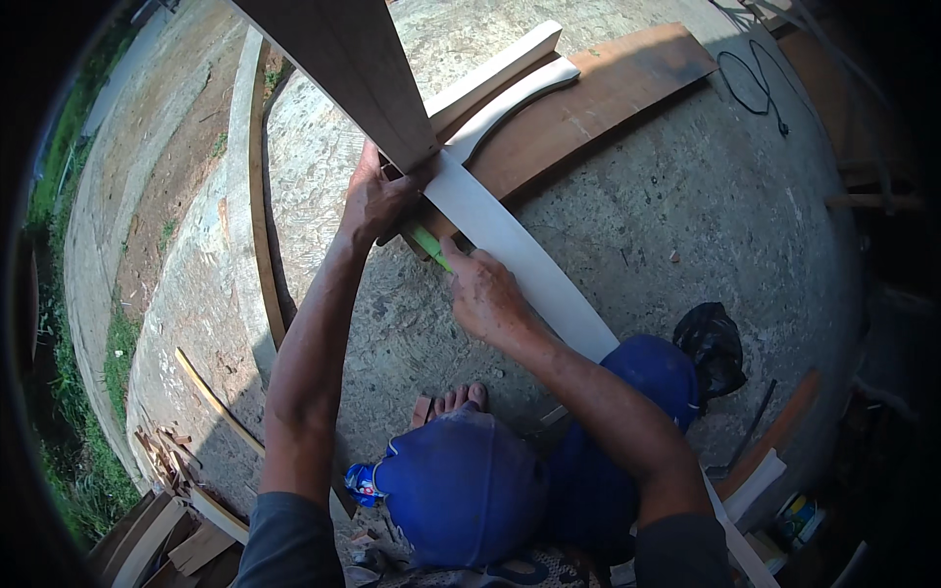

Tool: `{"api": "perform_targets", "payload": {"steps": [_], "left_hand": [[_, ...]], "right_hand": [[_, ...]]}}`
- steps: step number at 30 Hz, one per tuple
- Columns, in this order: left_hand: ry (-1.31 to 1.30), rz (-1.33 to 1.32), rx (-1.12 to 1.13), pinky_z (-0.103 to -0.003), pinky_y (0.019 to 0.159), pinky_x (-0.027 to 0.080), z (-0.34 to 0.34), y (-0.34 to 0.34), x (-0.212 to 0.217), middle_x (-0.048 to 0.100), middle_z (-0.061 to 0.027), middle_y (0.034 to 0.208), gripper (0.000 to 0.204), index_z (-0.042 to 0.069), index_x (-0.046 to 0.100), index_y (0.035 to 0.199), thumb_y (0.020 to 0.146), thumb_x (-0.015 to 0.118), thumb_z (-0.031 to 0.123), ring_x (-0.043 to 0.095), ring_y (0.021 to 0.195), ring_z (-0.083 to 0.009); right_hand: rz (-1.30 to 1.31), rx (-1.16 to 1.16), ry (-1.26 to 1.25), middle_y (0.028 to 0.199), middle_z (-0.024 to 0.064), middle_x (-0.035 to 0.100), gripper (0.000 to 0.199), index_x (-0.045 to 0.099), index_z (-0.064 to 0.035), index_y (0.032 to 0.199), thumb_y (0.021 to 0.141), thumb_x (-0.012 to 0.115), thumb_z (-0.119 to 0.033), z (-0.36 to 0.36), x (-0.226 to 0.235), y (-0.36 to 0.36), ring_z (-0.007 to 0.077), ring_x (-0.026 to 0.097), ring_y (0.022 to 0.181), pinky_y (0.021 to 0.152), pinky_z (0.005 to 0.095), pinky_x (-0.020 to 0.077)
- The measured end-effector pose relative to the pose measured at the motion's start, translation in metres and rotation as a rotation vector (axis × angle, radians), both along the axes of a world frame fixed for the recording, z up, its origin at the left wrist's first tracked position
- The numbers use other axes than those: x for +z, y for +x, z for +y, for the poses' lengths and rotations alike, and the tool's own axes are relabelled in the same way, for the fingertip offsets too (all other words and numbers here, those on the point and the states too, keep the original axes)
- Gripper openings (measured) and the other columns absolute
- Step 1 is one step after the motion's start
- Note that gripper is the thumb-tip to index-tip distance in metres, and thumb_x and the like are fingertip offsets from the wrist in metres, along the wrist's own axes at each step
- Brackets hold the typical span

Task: The person assembles a wooden frame by joining white-painted wooden pieces. They use a hammer to drive nails into the joints and a square ruler to ensure alignment. The person works on the floor, handling the wood pieces and tools to construct the frame.

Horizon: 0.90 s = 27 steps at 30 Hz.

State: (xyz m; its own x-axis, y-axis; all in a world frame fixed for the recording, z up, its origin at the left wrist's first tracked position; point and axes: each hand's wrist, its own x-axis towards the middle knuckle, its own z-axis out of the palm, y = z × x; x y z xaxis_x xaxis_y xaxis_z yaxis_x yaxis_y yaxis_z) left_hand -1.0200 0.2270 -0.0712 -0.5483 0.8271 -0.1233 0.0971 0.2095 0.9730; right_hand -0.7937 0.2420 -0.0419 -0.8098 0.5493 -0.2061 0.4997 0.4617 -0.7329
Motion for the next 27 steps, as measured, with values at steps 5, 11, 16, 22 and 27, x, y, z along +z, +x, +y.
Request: {"api": "perform_targets", "payload": {"steps": [5,11,16,22,27], "left_hand": [[0.079,0.072,0.318,-0.041,0.107,0.045,-0.013,0.033,-0.014,0.054,-0.0256,0.135,0.082,-0.007,0.032,0.142,0.082,0.081,0.017,0.056,0.126,-0.0331],[-0.087,0.428,0.511,-0.046,0.121,0.025,-0.018,0.085,-0.033,0.062,-0.0185,0.122,0.045,-0.005,0.061,0.117,0.084,0.078,0.021,0.058,0.119,-0.0362],[0.125,0.296,0.569,-0.042,0.116,0.028,-0.005,0.104,-0.034,0.059,-0.0057,0.073,0.014,0.002,0.065,0.091,0.094,0.066,0.016,0.050,0.075,-0.0203],[0.106,0.437,0.528,-0.045,0.116,0.027,-0.004,0.104,-0.035,0.060,-0.0089,0.077,0.013,0.004,0.065,0.094,0.097,0.058,0.014,0.052,0.080,-0.0268],[0.004,0.427,0.482,-0.052,0.109,0.031,-0.007,0.103,-0.036,0.067,-0.0130,0.105,0.025,0.006,0.066,0.109,0.096,0.059,0.027,0.051,0.116,-0.0407]], "right_hand": [[-0.119,0.142,-0.114,0.102,0.0276,0.063,0.055,0.046,-0.0001,0.145,0.093,0.062,-0.011,0.012,0.028,0.028,0.0440,0.063,0.101,0.090,0.0492,0.0487],[-0.224,0.185,-0.230,0.096,0.0202,0.065,0.057,0.043,-0.0025,0.149,0.096,0.061,-0.017,0.058,0.073,0.088,0.0316,0.067,0.082,0.079,0.0420,0.0538],[-0.020,-0.130,-0.507,0.079,0.0038,0.058,0.050,0.044,-0.0070,0.151,0.102,0.051,-0.017,0.084,0.060,0.072,0.0089,0.054,0.057,0.052,0.0282,0.0494],[-0.008,-0.226,-0.556,0.073,-0.0005,0.052,0.049,0.042,-0.0096,0.153,0.105,0.044,-0.019,0.119,0.044,0.027,0.0046,0.044,0.048,0.038,0.0235,0.0399],[-0.046,-0.181,-0.556,0.069,-0.0012,0.049,0.050,0.041,-0.0107,0.154,0.105,0.044,-0.019,0.128,0.033,0.014,0.0048,0.043,0.047,0.038,0.0246,0.0398]]}}
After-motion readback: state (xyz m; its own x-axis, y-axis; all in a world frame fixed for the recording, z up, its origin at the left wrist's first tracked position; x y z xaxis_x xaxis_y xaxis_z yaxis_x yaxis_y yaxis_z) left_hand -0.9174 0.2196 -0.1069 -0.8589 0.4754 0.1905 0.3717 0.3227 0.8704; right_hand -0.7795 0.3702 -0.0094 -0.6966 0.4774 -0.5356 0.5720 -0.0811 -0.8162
